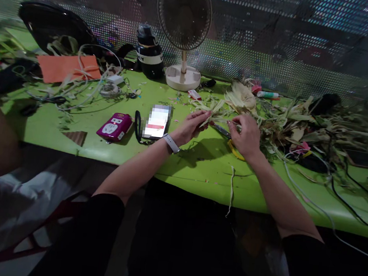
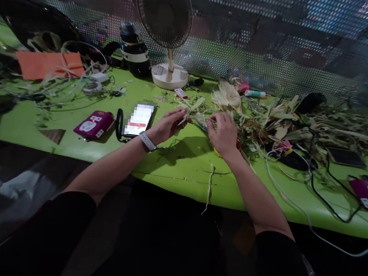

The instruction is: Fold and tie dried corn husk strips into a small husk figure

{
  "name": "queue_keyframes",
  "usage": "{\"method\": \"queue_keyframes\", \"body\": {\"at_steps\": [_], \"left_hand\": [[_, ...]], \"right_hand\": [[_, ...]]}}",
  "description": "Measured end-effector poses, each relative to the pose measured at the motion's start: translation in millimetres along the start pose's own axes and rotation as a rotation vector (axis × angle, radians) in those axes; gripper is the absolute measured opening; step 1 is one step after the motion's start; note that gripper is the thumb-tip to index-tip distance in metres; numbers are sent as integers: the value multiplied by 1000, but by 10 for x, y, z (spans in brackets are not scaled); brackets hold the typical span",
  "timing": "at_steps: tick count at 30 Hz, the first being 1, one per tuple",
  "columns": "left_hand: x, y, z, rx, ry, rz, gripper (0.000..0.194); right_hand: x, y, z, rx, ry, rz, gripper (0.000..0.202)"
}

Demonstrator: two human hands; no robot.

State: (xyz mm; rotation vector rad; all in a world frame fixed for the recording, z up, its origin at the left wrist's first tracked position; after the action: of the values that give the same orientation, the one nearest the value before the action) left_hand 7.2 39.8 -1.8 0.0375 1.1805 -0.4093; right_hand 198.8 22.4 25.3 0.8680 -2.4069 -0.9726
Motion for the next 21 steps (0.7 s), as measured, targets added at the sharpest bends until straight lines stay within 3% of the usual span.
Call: {"method": "queue_keyframes", "body": {"at_steps": [3, 7, 9, 11, 13, 17, 21], "left_hand": [[48, 20, 9, 8, -35, 0, 13], [108, 27, 44, 3, -9, 44, 12], [123, 17, 64, -3, 38, 57, 10], [123, -2, 93, 8, 121, 71, 8], [124, -26, 134, 65, 217, 78, 8], [162, -62, 189, 208, 367, 75, 20], [193, -60, 161, 223, 434, 89, 32]], "right_hand": [[118, -28, 23, -55, -87, -86, 24], [326, -80, 118, 91, 78, -203, 30], [338, -71, 64, 26, 61, -178, 30], [278, -36, -48, -117, 4, -104, 27], [190, 7, -124, -191, 16, -46, 26], [52, 42, -18, -25, 240, 46, 35], [11, -12, 155, 117, 458, 212, 37]]}}
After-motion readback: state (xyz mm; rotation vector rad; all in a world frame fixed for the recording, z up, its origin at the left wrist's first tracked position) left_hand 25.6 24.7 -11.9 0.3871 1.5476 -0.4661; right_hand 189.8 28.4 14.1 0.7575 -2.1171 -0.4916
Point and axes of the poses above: each hand's wrist, its own y-axis towards the middle knuckle, its own z-axis out of the palm, x = y × z, the point moved 3 cm from there along y, towards the middle knuckle, and after that the axes turned 15 degrees about -z, right-handed, at the moved point
